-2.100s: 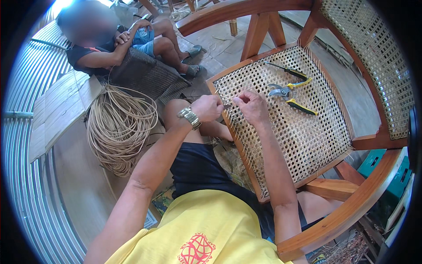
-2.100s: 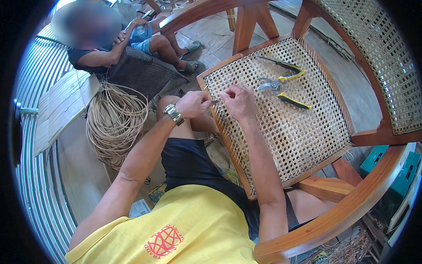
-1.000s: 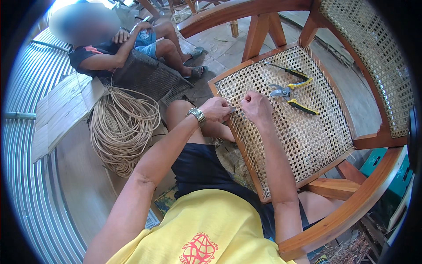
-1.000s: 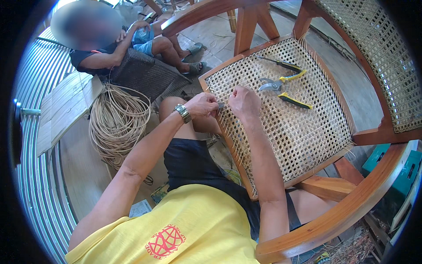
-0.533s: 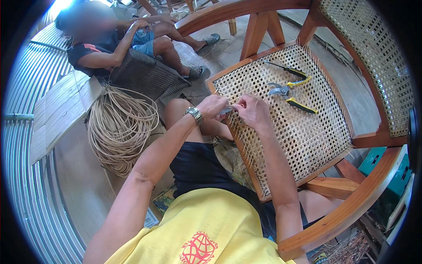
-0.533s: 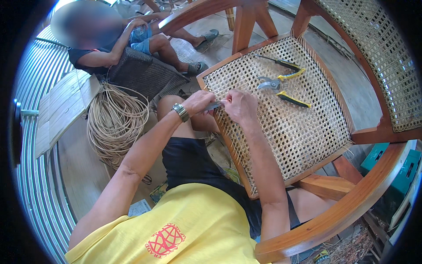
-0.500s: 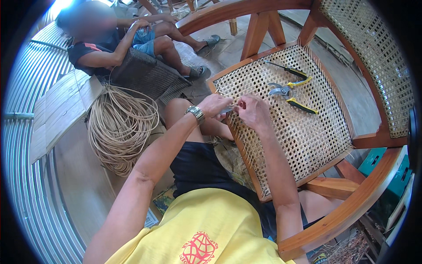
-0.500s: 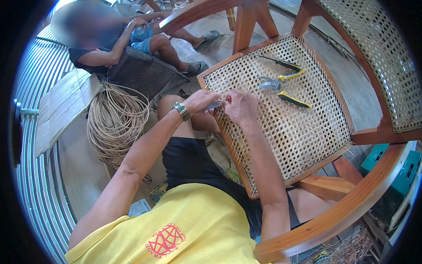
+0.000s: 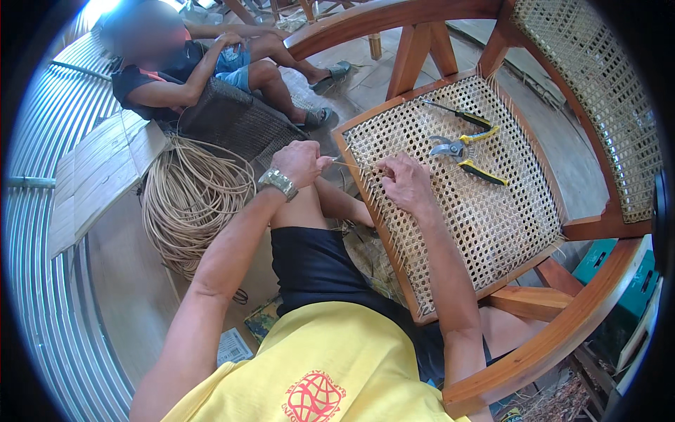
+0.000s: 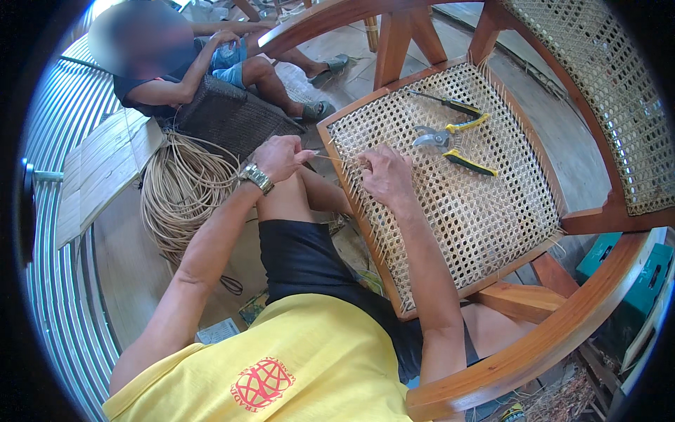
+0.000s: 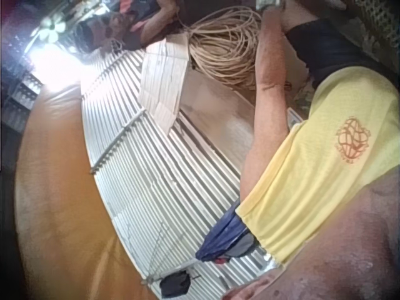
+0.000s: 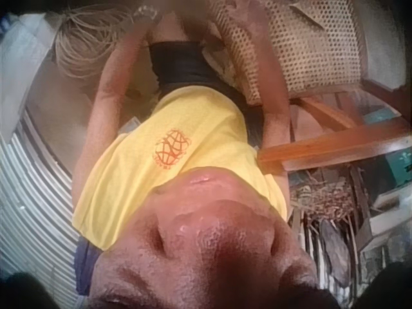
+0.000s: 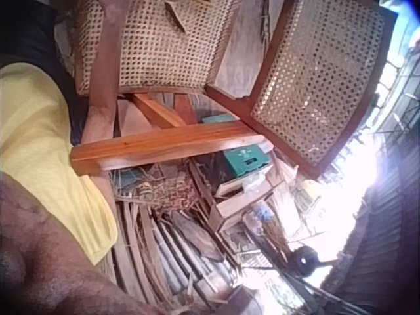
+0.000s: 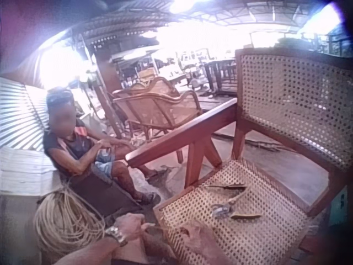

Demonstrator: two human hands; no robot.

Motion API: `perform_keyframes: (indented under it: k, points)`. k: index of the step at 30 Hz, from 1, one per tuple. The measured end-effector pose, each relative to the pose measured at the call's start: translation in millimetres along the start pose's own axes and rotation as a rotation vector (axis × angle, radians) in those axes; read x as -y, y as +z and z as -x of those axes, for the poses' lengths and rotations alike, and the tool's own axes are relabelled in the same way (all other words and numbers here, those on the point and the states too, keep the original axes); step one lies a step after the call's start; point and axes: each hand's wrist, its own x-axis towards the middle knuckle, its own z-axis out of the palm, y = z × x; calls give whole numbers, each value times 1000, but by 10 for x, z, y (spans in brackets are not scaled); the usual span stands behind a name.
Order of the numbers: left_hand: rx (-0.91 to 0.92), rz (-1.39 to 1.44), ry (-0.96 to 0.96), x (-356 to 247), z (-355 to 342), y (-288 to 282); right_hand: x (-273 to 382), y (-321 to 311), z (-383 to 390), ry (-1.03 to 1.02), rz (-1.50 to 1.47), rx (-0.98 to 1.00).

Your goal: The person is weaving a rattan or cane seat onto a wooden chair frame.

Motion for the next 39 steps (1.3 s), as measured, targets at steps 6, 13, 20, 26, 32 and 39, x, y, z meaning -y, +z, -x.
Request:
perform_keyframes:
  k: [6,13,20,26,32,39]
  points:
    - [-284,315,-72,-61,-38,87,144,142,0,-97,144,-2]
    - [-220,464,-81,212,-7,167,114,292,-209,-70,-256,-18]
    - [180,467,-14,-173,32,428,48,184,-345,255,-560,-96]
    - [215,125,16,-358,-99,233,40,157,-325,215,-192,8]
    - [364,-36,108,-418,-324,159,-64,83,-386,186,-176,46]
    - [334,289,33,-352,-244,471,-17,88,-362,195,-133,75]
